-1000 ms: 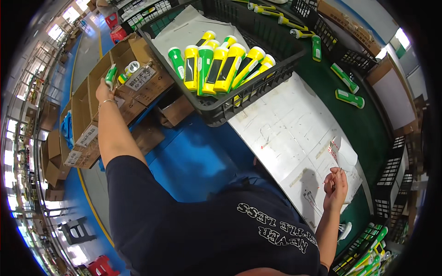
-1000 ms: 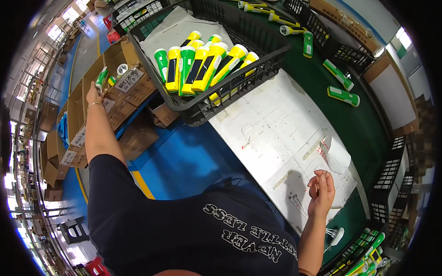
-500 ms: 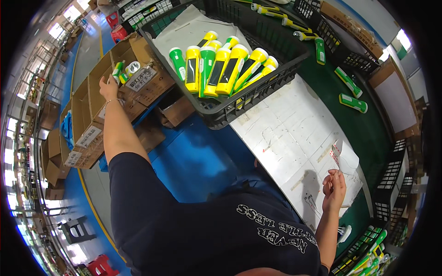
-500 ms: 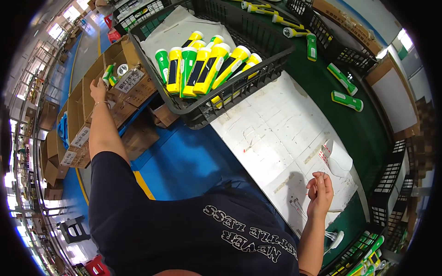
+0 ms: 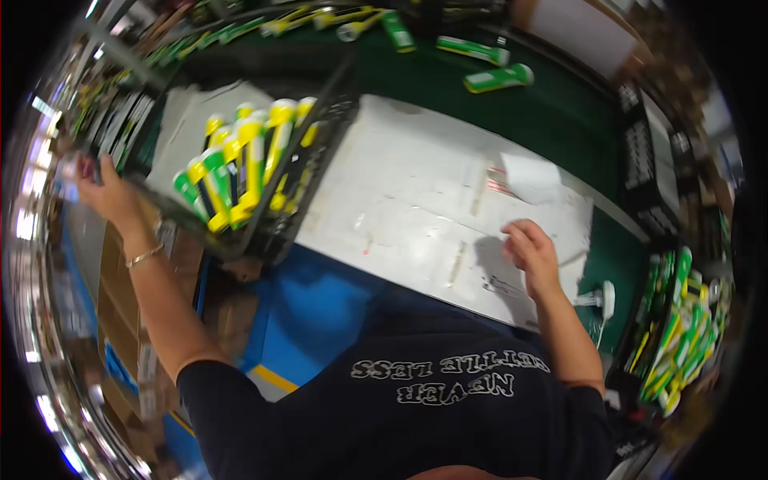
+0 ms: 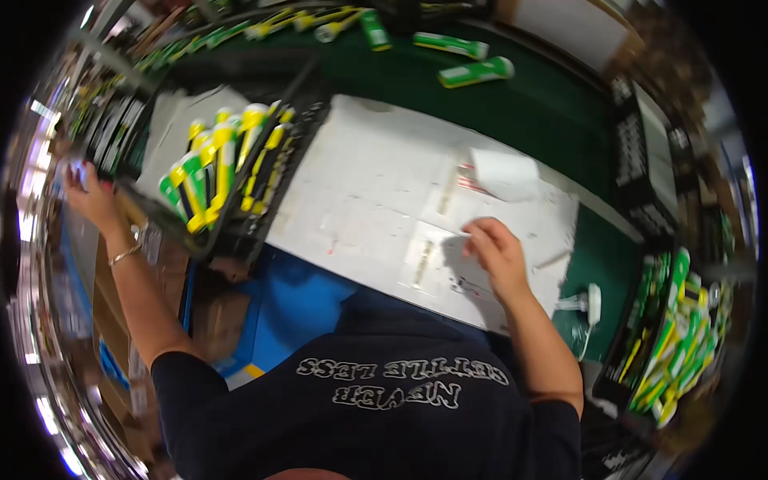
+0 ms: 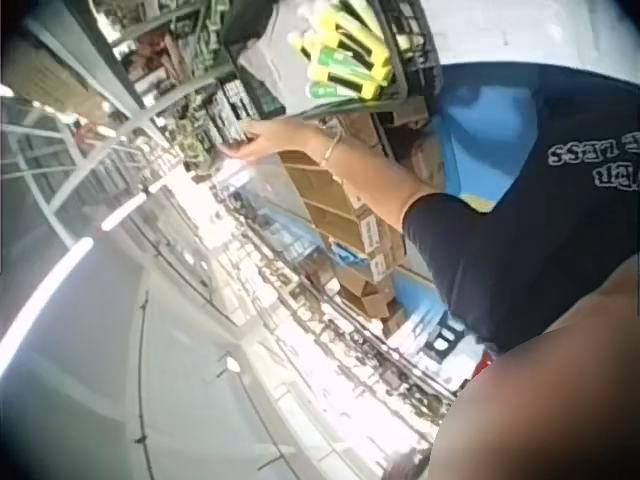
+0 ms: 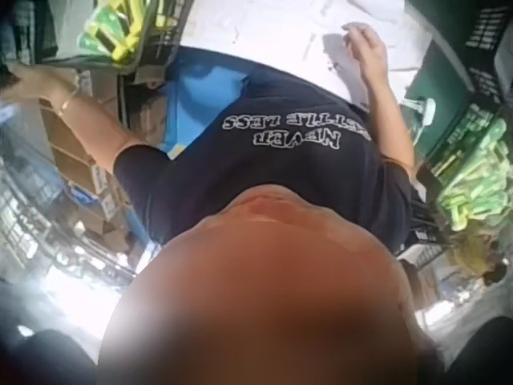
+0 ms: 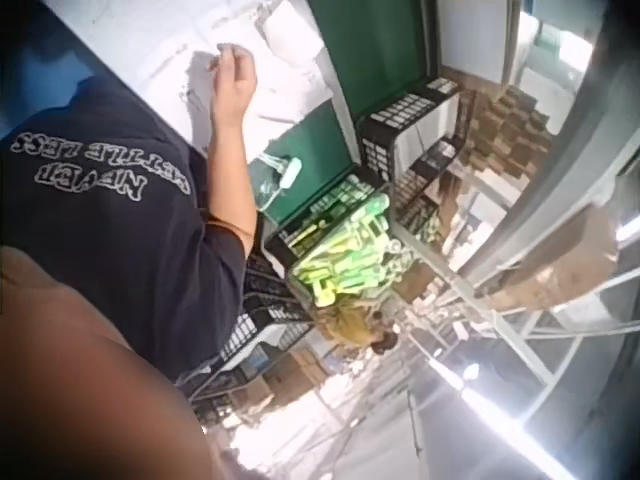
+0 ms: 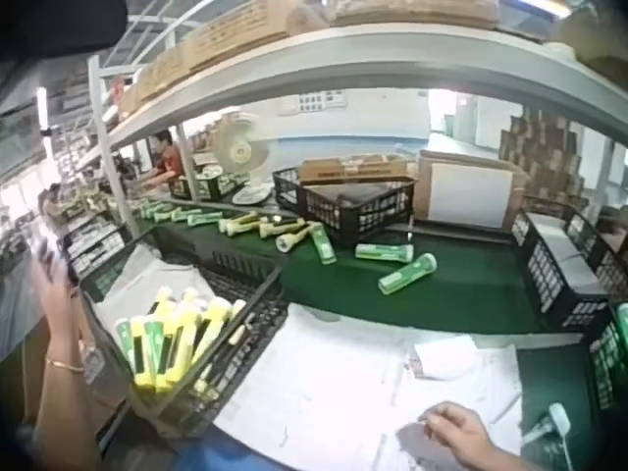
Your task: Picking up flashlights from a conveyor belt, switching them on to test the light beam functionality, and sorting them into bins.
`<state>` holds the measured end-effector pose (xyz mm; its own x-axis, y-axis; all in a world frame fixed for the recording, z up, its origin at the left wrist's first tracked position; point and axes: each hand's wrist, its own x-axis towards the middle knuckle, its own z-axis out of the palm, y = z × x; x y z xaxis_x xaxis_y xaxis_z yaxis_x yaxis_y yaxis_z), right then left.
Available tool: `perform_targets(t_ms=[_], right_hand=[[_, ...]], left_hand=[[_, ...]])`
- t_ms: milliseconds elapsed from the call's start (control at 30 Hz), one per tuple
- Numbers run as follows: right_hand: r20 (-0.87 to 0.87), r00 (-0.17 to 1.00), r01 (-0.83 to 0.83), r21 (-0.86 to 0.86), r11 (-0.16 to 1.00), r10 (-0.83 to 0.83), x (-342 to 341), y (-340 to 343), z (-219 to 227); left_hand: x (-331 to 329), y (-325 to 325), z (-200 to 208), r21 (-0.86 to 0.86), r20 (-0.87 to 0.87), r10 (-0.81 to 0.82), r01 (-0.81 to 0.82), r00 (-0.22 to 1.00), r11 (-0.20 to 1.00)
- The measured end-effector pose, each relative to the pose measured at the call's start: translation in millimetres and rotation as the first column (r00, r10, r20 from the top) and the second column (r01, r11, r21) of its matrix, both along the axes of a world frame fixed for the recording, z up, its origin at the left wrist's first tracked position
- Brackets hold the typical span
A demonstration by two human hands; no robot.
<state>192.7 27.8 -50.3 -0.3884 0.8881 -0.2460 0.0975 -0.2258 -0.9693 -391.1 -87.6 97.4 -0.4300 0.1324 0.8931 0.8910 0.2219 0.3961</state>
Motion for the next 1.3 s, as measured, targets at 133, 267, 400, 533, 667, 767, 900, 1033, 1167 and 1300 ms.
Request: perform_targets(t_ms=[133,267,400,533,667,767,900,1033,1167,1300], right_hand=[[-0.173,0.977,-0.121,0.02,0.992,0.122,6.5,-6.9,-3.8],[-0.233,0.968,-0.093,-0.005,0.996,0.089,24.3,-22.0,-9.0],[-0.14,0.988,-0.059,0.051,0.997,0.066,59.8,-40.5,-9.5],[-0.087,0.993,0.076,-0.09,0.993,-0.084,94.8,-51.6,-13.1],[-0.129,0.952,0.265,-0.097,0.959,-0.277,113.8,-60.7,-22.6],[-0.2,0.937,0.277,-0.076,0.958,-0.287,120.8,-56.6,-29.1],[-0.246,0.938,0.245,-0.037,0.969,-0.246,120.8,-47.1,-28.7],[-0.25,0.956,0.157,-0.013,0.987,-0.155,106.8,-47.0,-24.4],[-0.23,0.967,0.11,-0.007,0.994,-0.109,96.1,-61.0,-21.4],[-0.163,0.982,0.09,-0.02,0.996,-0.092,99.5,-76.3,-22.0]], left_hand=[[166.8,110.3,21.5,-0.032,-0.086,-0.737,0.738,0.67,0.674],[301.6,218.4,-28.4,-0.511,-0.103,-0.876,0.731,0.471,0.453],[386.4,326.7,-113.1,-0.703,0.344,-0.729,0.677,0.592,0.218],[416.5,409.9,-158.6,-0.772,0.352,-0.556,0.569,0.753,0.283],[425.8,439.7,-163.7,-0.887,0.409,-0.387,0.459,0.826,0.042],[430.8,415.0,-155.6,-0.588,0.765,-0.363,0.806,0.532,-0.058],[441.4,331.8,-138.1,0.139,0.953,-0.269,0.99,-0.14,-0.024],[448.2,247.2,-119.3,0.774,0.63,0.048,0.632,-0.775,0.041],[470.9,189.5,-129.0,0.772,0.626,0.069,0.63,-0.777,0.085],[485.1,159.4,-154.6,0.804,0.522,0.167,0.548,-0.836,0.23]])
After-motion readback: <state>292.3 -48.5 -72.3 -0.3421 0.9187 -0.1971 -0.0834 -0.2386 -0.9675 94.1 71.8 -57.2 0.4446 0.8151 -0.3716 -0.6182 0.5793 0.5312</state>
